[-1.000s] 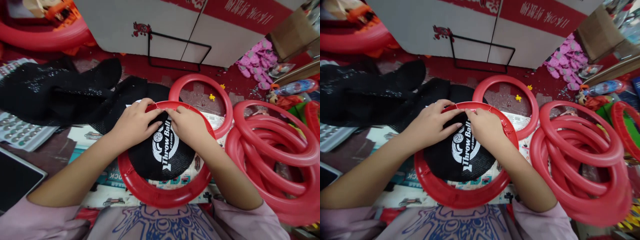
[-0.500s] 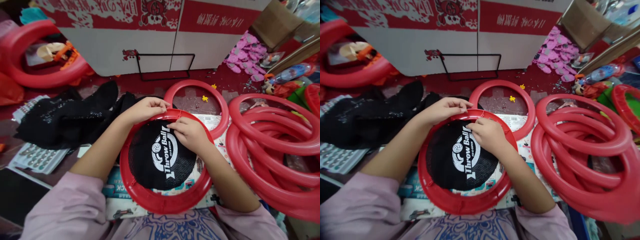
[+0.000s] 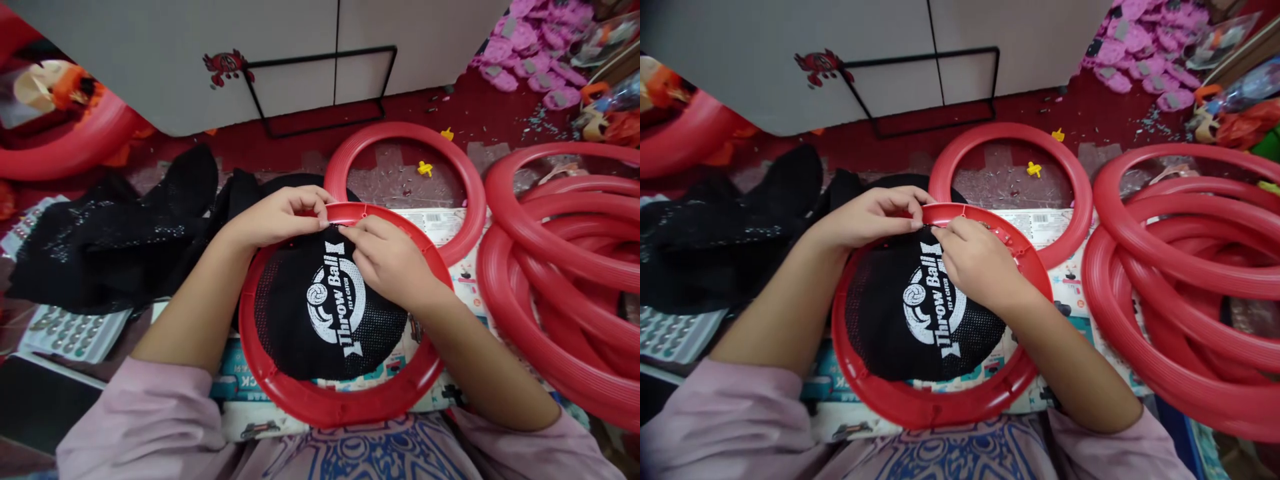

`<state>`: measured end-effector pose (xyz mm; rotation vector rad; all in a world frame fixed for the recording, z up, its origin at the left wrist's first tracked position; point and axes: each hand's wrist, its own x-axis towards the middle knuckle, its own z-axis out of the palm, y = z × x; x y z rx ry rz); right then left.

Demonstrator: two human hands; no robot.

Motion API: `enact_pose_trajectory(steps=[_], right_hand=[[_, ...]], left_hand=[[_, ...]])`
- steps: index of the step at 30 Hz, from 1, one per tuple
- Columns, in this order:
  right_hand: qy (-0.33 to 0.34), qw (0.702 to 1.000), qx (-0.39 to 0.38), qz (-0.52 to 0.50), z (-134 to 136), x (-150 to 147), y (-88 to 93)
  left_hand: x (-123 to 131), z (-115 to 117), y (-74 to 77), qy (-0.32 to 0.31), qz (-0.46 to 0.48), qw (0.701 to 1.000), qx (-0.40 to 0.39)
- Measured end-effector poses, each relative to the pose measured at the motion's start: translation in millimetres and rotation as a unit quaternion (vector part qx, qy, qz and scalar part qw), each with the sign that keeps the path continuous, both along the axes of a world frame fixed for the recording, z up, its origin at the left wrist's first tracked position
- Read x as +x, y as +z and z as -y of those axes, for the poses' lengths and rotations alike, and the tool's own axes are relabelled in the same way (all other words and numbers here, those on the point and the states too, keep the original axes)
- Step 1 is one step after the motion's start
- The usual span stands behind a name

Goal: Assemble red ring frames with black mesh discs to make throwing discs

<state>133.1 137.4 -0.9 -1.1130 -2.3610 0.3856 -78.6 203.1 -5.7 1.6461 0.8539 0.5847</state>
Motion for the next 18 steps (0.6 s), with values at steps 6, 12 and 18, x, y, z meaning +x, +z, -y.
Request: enact_pose_trajectory(steps=[6,12,18], right_hand=[[-0.007,0.999,-0.018,0.036,0.4,-2.9,3.1],[-0.017,0.995,-0.033,0.089,1.4,-5.9,5.0],[-0.019,0.994,-0.012,0.11,4.3,-8.5,2.7]], left_hand=[[1.2,0.4,-1.4,0.021,0.0,1.0,-0.015],[3.3,0.5,-1.7,0.027,-0.021,0.999,-0.002],[4.4,1.6,1.2,0.029,-0.064,0.997,0.044]])
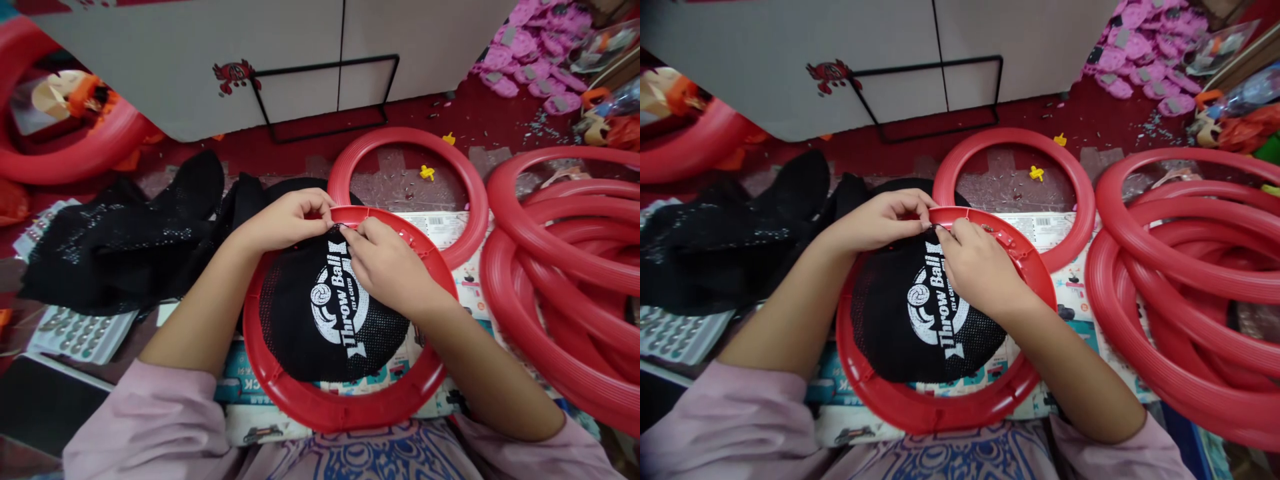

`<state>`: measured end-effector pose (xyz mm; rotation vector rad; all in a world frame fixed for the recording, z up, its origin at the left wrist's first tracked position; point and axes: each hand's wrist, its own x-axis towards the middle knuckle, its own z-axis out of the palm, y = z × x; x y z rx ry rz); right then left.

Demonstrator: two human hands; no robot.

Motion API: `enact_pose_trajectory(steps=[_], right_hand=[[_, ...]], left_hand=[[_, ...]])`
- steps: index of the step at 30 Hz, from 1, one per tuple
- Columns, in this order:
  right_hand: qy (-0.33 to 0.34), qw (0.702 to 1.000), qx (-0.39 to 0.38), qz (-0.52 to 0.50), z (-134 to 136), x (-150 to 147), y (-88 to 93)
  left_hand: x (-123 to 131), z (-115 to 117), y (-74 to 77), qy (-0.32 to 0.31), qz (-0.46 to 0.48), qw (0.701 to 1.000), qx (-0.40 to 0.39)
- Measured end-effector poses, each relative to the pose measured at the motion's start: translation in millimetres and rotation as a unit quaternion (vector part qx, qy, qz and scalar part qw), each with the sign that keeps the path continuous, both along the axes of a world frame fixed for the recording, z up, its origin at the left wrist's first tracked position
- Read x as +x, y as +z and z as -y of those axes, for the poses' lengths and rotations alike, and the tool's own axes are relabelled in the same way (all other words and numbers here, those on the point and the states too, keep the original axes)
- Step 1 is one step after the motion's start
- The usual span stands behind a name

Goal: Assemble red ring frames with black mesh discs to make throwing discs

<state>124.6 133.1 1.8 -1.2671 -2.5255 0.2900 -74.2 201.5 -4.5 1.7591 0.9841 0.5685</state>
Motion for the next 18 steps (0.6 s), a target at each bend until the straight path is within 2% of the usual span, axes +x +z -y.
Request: enact_pose_trajectory(steps=[4,11,14,18], right_hand=[[-0.019,0.999,0.033,0.023,3.9,-0.8,-2.5],[-0.043,0.994,0.089,0.055,8.8,-0.5,1.3],[-0.04,0.994,0.09,0.046,7.4,3.5,4.1],[-0.045,0.997,0.063,-0.014,4.7,10.4,4.0]], left_hand=[[1.1,0.5,0.4,0.003,-0.017,1.0,0.007],[4.6,3.0,2.9,0.036,-0.026,0.998,-0.034],[5.6,4.6,4.2,0.027,-0.034,0.999,0.0],[5.6,7.2,5.6,-0.007,0.036,0.997,0.069]])
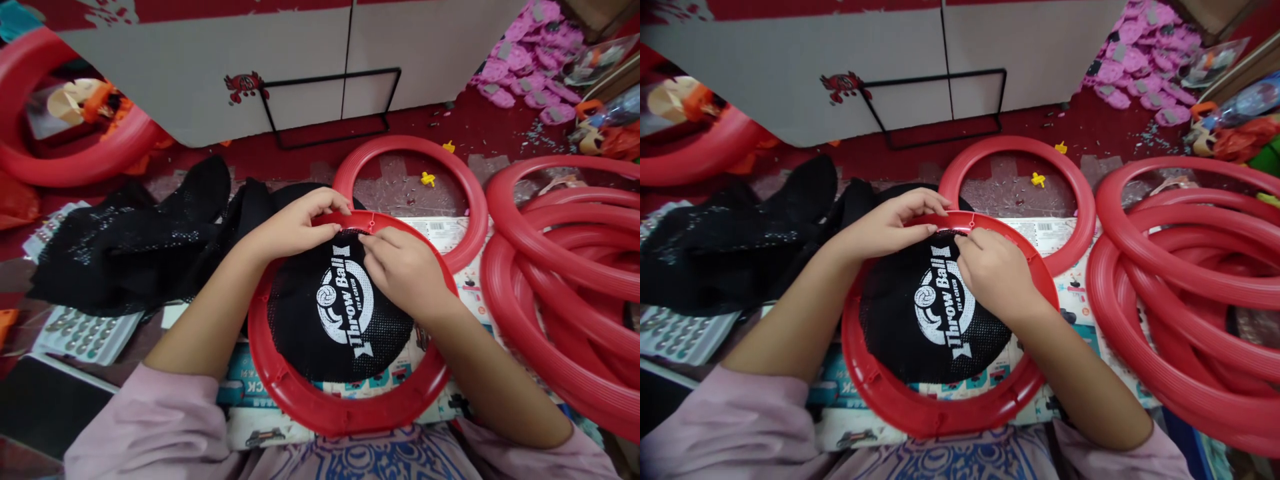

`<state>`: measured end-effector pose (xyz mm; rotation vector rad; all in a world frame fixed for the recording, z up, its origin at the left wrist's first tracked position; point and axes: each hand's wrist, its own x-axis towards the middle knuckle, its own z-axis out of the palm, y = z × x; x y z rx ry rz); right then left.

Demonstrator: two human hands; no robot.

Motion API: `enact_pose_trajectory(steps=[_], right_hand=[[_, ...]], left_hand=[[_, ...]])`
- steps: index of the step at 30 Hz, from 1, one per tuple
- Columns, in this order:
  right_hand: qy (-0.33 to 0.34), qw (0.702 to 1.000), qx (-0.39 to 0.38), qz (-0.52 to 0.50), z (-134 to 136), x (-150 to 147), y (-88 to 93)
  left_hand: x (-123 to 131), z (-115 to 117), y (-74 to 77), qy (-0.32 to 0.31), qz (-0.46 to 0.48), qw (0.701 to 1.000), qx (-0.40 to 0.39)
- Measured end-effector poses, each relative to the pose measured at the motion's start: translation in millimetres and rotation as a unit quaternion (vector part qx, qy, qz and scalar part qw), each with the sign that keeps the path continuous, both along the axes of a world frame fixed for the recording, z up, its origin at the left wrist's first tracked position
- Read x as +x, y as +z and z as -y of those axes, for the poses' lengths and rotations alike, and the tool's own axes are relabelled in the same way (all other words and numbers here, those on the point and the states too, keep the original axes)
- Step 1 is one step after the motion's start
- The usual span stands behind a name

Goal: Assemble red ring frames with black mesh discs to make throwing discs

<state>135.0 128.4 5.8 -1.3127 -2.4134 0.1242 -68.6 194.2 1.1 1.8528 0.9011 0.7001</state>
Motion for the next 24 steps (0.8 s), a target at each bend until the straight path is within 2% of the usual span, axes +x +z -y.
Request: enact_pose_trajectory(steps=[3,8,19,24], right_hand=[[0.005,1.0,0.001,-0.022,-0.7,2.8,-1.3],[-0.021,0.997,0.053,-0.059,-3.5,5.4,-1.2],[-0.044,0.995,0.059,-0.061,-9.1,6.8,-6.7],[-0.059,0.997,0.042,-0.022,-8.5,5.9,-6.1]], left_hand=[[0.0,2.2,3.5,-0.022,0.005,0.999,0.042],[1.6,3.7,6.9,-0.065,-0.063,0.99,0.104],[3.5,3.3,4.4,-0.069,-0.071,0.988,0.12],[2.8,2.4,1.7,-0.066,-0.091,0.985,0.133]])
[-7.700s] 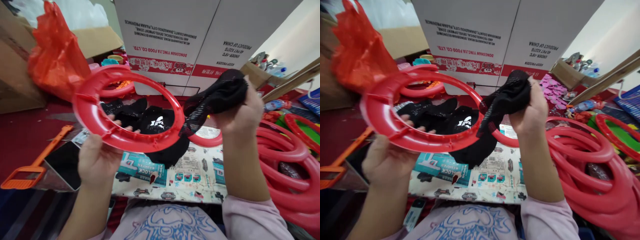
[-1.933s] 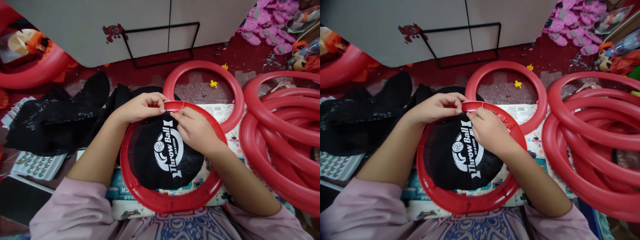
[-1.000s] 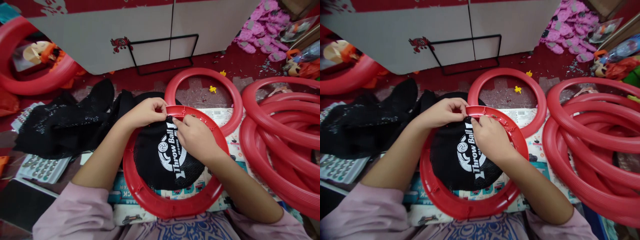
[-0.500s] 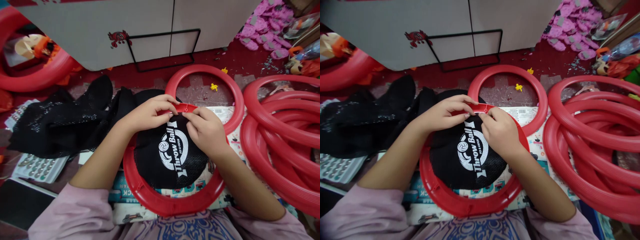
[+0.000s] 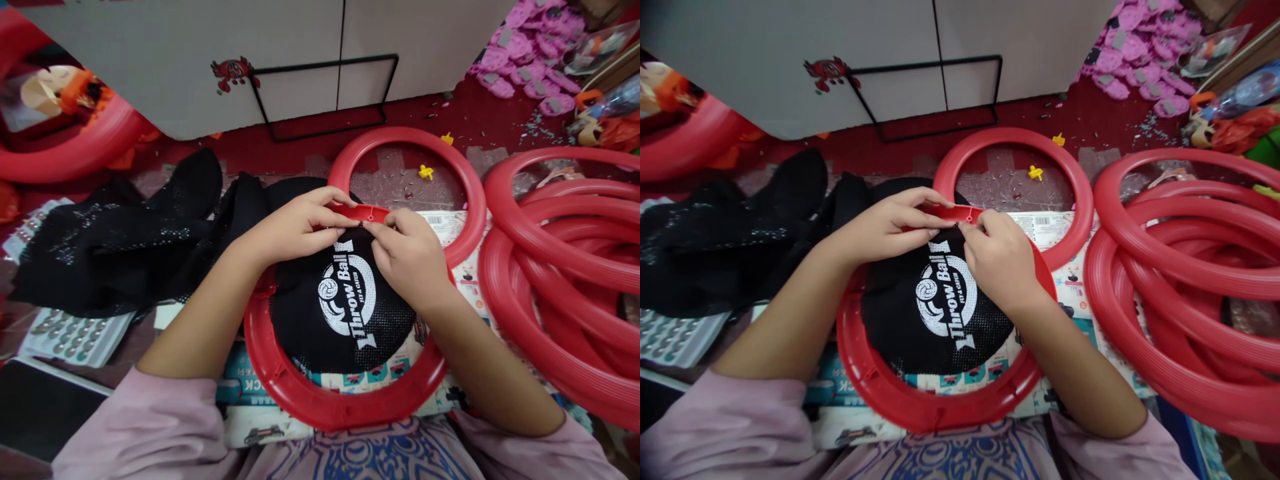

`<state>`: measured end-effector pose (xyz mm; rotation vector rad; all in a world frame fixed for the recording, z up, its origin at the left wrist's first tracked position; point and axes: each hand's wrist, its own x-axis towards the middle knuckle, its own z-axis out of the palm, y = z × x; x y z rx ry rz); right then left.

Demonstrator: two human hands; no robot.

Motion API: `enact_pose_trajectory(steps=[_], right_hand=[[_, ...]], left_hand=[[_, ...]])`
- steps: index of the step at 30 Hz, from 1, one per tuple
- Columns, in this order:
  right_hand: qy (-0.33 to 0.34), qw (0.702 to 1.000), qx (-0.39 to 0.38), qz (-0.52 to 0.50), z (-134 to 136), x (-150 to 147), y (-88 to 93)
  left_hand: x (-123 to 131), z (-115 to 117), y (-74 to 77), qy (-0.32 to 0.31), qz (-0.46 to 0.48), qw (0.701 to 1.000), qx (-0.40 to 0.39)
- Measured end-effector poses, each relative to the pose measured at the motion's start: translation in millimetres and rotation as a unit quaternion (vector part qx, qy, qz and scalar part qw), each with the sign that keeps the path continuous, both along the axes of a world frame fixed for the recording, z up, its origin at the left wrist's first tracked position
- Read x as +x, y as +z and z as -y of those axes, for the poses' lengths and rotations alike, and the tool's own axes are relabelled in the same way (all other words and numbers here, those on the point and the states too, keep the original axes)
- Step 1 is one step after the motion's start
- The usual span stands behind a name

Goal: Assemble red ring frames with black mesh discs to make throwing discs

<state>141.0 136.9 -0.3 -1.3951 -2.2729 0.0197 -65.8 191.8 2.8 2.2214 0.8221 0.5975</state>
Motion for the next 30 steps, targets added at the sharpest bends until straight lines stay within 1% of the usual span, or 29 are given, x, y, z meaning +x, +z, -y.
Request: enact_pose_trajectory(steps=[8,14,19,22,25,28,30], right_hand=[[-0.029,0.994,-0.018,0.101,2.5,-4.1,6.2],[-0.044,0.988,-0.043,0.139,4.4,-11.0,11.6],[-0.026,0.984,-0.071,0.163,4.8,-13.5,18.7],[0.004,0.979,-0.108,0.173,3.9,-17.2,27.6],[0.028,0.976,-0.12,0.177,1.9,-21.8,36.0],[0.037,0.977,-0.122,0.173,1.6,-23.7,39.9],[0.036,0.977,-0.129,0.164,4.5,-23.1,39.7]], left_hand=[[0.3,-0.4,-0.9,-0.02,-0.016,0.998,0.053],[0.9,-0.1,1.7,-0.024,-0.066,0.994,0.082],[1.5,5.0,6.6,-0.019,-0.125,0.985,0.116],[0.0,10.5,9.5,-0.006,-0.154,0.982,0.113],[-1.6,18.4,11.7,0.014,-0.19,0.975,0.113],[-2.9,29.0,12.5,0.038,-0.21,0.97,0.114],[-3.4,37.3,12.3,0.072,-0.222,0.966,0.109]])
